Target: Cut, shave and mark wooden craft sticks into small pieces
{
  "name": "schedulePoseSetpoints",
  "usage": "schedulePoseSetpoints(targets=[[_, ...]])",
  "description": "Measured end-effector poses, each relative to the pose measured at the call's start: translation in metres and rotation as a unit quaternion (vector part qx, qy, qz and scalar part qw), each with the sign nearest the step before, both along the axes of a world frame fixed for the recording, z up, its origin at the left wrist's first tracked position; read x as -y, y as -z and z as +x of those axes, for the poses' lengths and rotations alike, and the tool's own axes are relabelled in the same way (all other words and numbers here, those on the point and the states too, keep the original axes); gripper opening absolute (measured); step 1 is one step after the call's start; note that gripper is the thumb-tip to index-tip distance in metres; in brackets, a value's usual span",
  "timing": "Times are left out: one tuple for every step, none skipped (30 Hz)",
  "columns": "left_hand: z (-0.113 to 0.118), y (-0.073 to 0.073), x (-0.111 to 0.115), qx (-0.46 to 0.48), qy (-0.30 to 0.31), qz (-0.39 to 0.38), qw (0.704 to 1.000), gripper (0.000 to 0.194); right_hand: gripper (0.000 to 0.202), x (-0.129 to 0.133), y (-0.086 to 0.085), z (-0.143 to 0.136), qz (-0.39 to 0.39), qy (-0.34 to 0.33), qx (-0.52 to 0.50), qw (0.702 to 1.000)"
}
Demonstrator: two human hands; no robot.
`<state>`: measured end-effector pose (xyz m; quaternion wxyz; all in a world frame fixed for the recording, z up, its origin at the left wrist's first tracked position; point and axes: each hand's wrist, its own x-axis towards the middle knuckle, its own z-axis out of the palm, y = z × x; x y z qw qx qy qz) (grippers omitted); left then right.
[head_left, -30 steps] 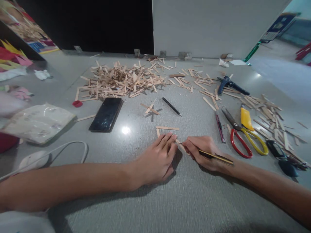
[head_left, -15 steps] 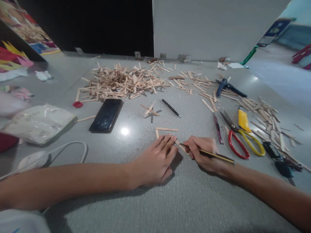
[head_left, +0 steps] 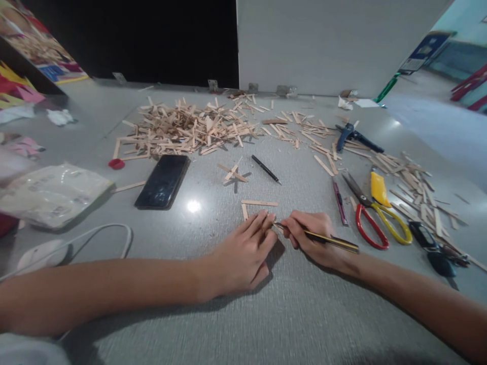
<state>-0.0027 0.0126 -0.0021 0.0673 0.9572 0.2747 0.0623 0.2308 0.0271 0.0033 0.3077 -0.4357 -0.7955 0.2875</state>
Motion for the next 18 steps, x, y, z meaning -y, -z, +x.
schedulePoseSetpoints(targets=[[0.0001, -0.0004, 0.0, -0.003, 0.0, 0.002, 1.0, 0.05, 0.048, -0.0003, -0.0002, -0.0004, -0.002, -0.002, -0.003, 1.0], [0.0002, -0.0009, 0.0, -0.005, 0.0, 0.002, 1.0, 0.05, 0.048, -0.0006, -0.0005, -0.0009, -0.003, -0.003, -0.007, 1.0], [0.0002, -0.0013, 0.0, -0.005, 0.001, 0.002, 1.0, 0.051, 0.047, -0.0008, -0.0009, -0.0012, -0.004, -0.006, -0.01, 1.0], [0.0002, -0.0016, 0.0, -0.005, 0.002, 0.001, 1.0, 0.051, 0.046, -0.0009, -0.0014, -0.0014, -0.004, -0.007, -0.011, 1.0], [0.0001, -0.0018, 0.0, -0.006, 0.003, 0.0, 1.0, 0.051, 0.045, -0.0009, -0.0019, -0.0016, -0.005, -0.006, -0.01, 1.0], [-0.0001, -0.0018, 0.0, -0.008, 0.003, -0.001, 1.0, 0.051, 0.045, -0.0009, -0.0024, -0.0016, -0.005, -0.004, -0.01, 1.0], [-0.0003, -0.0016, 0.0001, -0.009, 0.002, 0.0, 1.0, 0.051, 0.045, -0.0007, -0.0028, -0.0015, -0.007, -0.004, -0.008, 1.0], [-0.0006, -0.0013, 0.0002, -0.01, 0.001, 0.0, 1.0, 0.051, 0.044, -0.0005, -0.0031, -0.0013, -0.009, -0.005, -0.008, 1.0], [-0.0009, -0.0007, 0.0003, -0.009, 0.001, 0.0, 1.0, 0.052, 0.044, -0.0003, -0.0032, -0.0011, -0.009, -0.005, -0.008, 1.0], [-0.0013, -0.0001, 0.0004, -0.008, 0.001, -0.001, 1.0, 0.053, 0.044, -0.0001, -0.0032, -0.0009, -0.01, -0.006, -0.008, 1.0], [-0.0015, 0.0006, 0.0005, -0.004, 0.002, -0.002, 1.0, 0.054, 0.044, 0.0001, -0.0028, -0.0007, -0.01, -0.007, -0.008, 1.0], [-0.0018, 0.0012, 0.0005, -0.001, 0.003, -0.003, 1.0, 0.055, 0.045, 0.0001, -0.0023, -0.0005, -0.009, -0.007, -0.007, 1.0], [-0.0019, 0.0016, 0.0005, 0.001, 0.004, -0.003, 1.0, 0.055, 0.045, 0.0001, -0.0017, -0.0003, -0.006, -0.006, -0.007, 1.0], [-0.002, 0.0018, 0.0005, 0.002, 0.006, -0.001, 1.0, 0.056, 0.046, -0.0001, -0.001, 0.0, -0.003, -0.007, -0.008, 1.0], [-0.002, 0.0017, 0.0004, 0.002, 0.007, 0.003, 1.0, 0.056, 0.046, -0.0004, -0.0004, 0.0002, 0.002, -0.009, -0.009, 1.0], [-0.0019, 0.0015, 0.0003, 0.0, 0.009, 0.008, 1.0, 0.055, 0.046, -0.0007, 0.0, 0.0005, 0.009, -0.013, -0.01, 1.0], [-0.0018, 0.0011, 0.0001, -0.003, 0.011, 0.013, 1.0, 0.054, 0.046, -0.0011, 0.0003, 0.0007, 0.017, -0.017, -0.01, 1.0], [-0.0017, 0.0006, -0.0001, -0.007, 0.014, 0.019, 1.0, 0.053, 0.046, -0.0014, 0.0005, 0.0009, 0.023, -0.021, -0.008, 0.999]])
